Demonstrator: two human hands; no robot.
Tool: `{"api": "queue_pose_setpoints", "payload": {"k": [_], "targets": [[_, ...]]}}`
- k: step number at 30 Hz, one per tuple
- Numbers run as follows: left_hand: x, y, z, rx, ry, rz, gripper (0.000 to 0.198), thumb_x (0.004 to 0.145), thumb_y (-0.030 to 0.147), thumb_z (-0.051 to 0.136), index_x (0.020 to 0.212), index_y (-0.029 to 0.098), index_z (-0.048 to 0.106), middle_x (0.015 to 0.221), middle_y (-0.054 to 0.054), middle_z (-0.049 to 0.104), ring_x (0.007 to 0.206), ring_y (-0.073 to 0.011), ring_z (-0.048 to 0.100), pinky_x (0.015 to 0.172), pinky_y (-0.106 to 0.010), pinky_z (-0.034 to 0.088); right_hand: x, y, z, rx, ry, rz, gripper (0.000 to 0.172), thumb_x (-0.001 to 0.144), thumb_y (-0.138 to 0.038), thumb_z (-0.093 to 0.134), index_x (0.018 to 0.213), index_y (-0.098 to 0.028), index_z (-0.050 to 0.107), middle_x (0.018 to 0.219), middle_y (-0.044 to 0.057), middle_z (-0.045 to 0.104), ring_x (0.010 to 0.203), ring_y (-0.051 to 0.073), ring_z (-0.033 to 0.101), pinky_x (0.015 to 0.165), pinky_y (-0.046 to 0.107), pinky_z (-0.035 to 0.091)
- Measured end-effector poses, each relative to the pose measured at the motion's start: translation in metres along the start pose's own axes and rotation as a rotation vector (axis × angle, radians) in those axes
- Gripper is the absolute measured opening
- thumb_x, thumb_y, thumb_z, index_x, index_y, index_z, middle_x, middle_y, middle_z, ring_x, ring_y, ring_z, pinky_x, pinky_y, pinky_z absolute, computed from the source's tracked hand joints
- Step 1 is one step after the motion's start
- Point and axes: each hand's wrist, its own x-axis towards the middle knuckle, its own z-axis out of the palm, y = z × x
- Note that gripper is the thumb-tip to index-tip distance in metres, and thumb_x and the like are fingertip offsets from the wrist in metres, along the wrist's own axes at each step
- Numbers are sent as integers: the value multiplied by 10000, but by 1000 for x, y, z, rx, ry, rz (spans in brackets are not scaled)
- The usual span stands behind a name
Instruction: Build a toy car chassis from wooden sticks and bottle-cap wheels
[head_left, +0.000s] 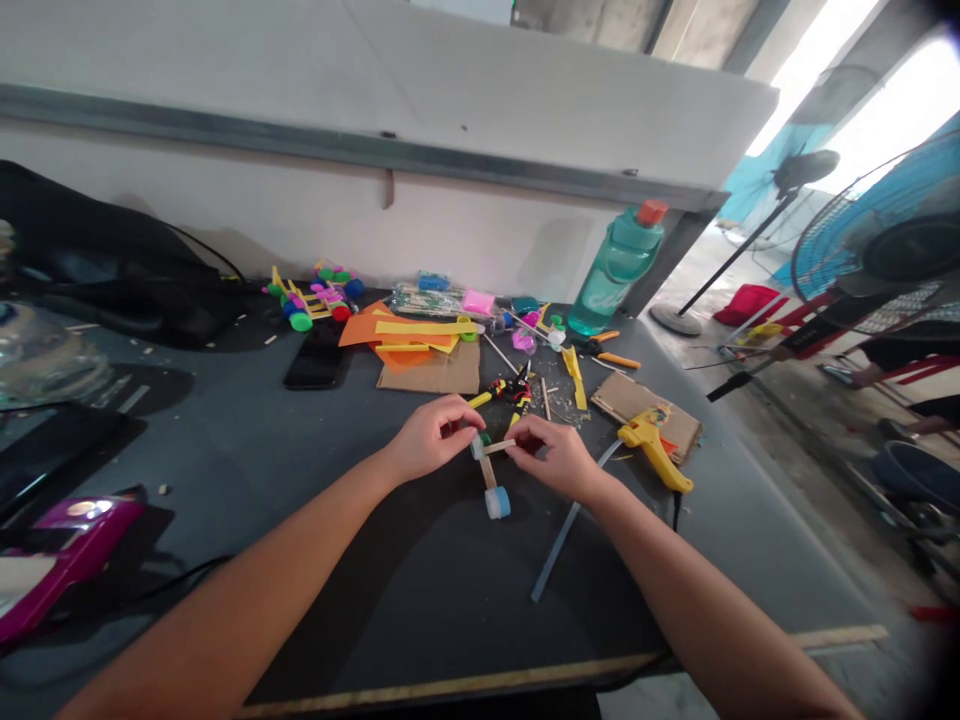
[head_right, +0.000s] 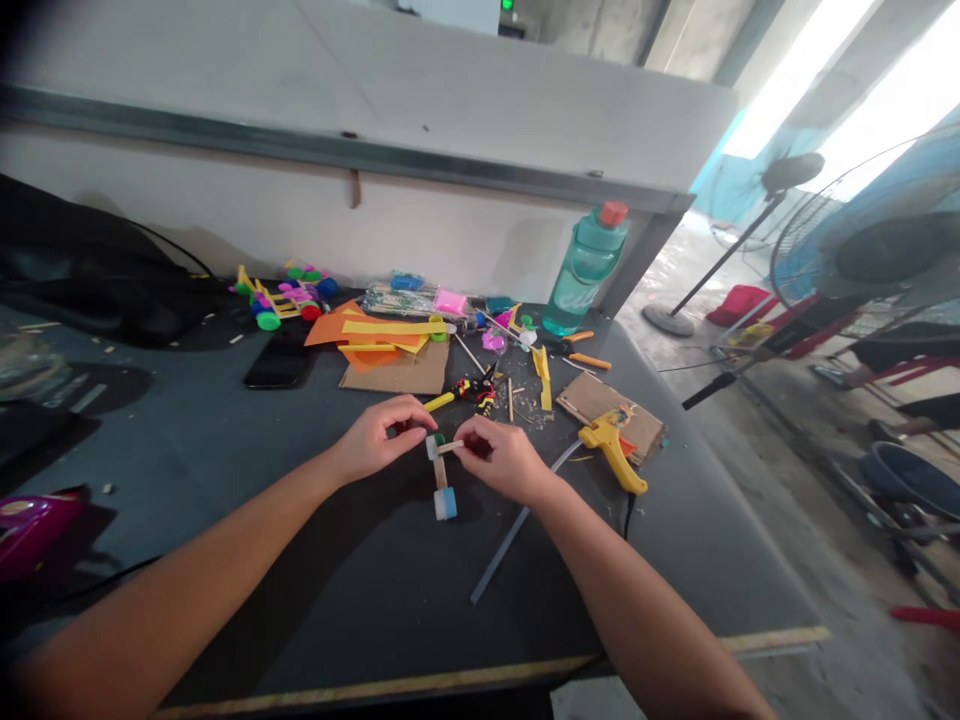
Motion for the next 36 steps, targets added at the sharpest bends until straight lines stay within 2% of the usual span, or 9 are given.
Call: {"api": "queue_pose_setpoints", "payload": {"k": [7,14,21,28,36], "targets": [[-2,2,2,70,-66,53,238,784,356,629,945,181,633,861,-30,563,666,-116,518,574,-221,418,1,7,1,8,127,-35,108,841,-276,573,898,-219,645,822,15,677,688,136,612,649,242,476],[-2,5,9,163,28,97,132,814,293,608,838,170,652,794,-24,595,660,-122,537,603,-234,406,1,4,1,-20,239,-45,75,817,-247,605,859,-216,659,790,10,687,687,140,625,625,232,488],[1,7,11,8,112,12,60,770,223,667,751,168,683,724,-10,617,661,-122,568,602,-225,404,-1,-3,1,-5,282,5,69,802,-261,620,802,-209,664,724,9,688,570,125,627,548,220,496],[2,4,13,-103,111,-18,33,733,180,698,713,156,706,697,-19,627,658,-131,593,619,-237,433,-1,-8,-1,30,260,-5,56,795,-232,628,798,-204,676,667,2,687,536,117,623,548,214,500],[1,2,14,-133,119,-48,95,749,242,687,714,153,686,715,-18,619,667,-141,593,630,-253,445,1,-1,12,406,302,174,91,776,-274,645,817,-196,666,592,-17,645,510,131,626,531,242,518]]}}
